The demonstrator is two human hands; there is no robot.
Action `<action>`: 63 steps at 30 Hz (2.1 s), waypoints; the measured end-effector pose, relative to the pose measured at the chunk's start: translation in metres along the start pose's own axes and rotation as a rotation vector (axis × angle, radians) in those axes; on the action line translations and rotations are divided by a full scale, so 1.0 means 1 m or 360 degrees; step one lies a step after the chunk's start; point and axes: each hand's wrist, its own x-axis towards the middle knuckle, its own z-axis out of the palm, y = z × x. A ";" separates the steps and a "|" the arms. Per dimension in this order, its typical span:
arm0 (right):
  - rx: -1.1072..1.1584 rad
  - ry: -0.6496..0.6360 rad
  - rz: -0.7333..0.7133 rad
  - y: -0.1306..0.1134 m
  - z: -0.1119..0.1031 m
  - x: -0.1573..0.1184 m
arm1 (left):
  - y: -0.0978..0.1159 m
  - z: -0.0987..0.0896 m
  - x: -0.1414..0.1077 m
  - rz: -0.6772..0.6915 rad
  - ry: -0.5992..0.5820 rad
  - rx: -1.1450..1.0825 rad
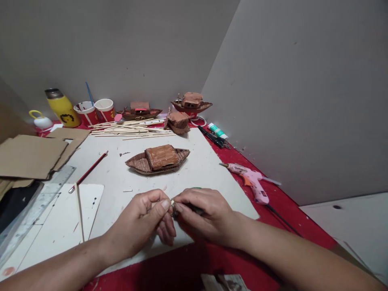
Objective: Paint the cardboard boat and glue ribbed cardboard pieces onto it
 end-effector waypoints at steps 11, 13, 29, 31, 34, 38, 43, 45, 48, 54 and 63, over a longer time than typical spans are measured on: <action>-0.0096 0.0111 0.0072 0.005 -0.002 0.005 | 0.002 -0.001 0.002 -0.0185 -0.0094 -0.0320; -0.0058 0.0123 0.0103 0.006 -0.004 0.006 | 0.004 -0.002 0.003 -0.0199 -0.0066 -0.0322; 0.0840 0.0070 0.0665 0.001 0.013 0.002 | -0.011 0.001 0.004 -0.0076 -0.0031 -0.0184; 0.0869 0.0060 0.0682 0.002 0.012 0.002 | -0.010 0.001 0.005 -0.0099 -0.0037 -0.0188; 0.0763 0.0171 0.0626 0.008 0.006 0.005 | -0.001 0.001 0.006 -0.0128 0.0058 -0.0118; 0.0382 0.0486 0.0495 0.025 -0.008 0.011 | 0.022 -0.006 0.003 0.0070 0.0452 0.0098; 0.0081 0.0586 0.0238 0.044 -0.012 0.018 | 0.058 -0.017 -0.003 0.0466 0.0797 0.0835; 0.0004 0.0595 0.0146 0.049 -0.008 0.020 | 0.069 -0.021 0.001 0.0609 0.0767 0.1257; -0.0110 0.0603 0.0054 0.056 -0.001 0.023 | 0.079 -0.028 0.019 0.0650 0.0625 0.1699; -0.0220 0.0573 -0.0010 0.066 0.006 0.024 | 0.074 -0.046 0.056 0.0561 0.0369 0.1989; -0.0352 0.0551 -0.0065 0.071 0.009 0.024 | 0.061 -0.051 0.068 0.0578 0.0319 0.2236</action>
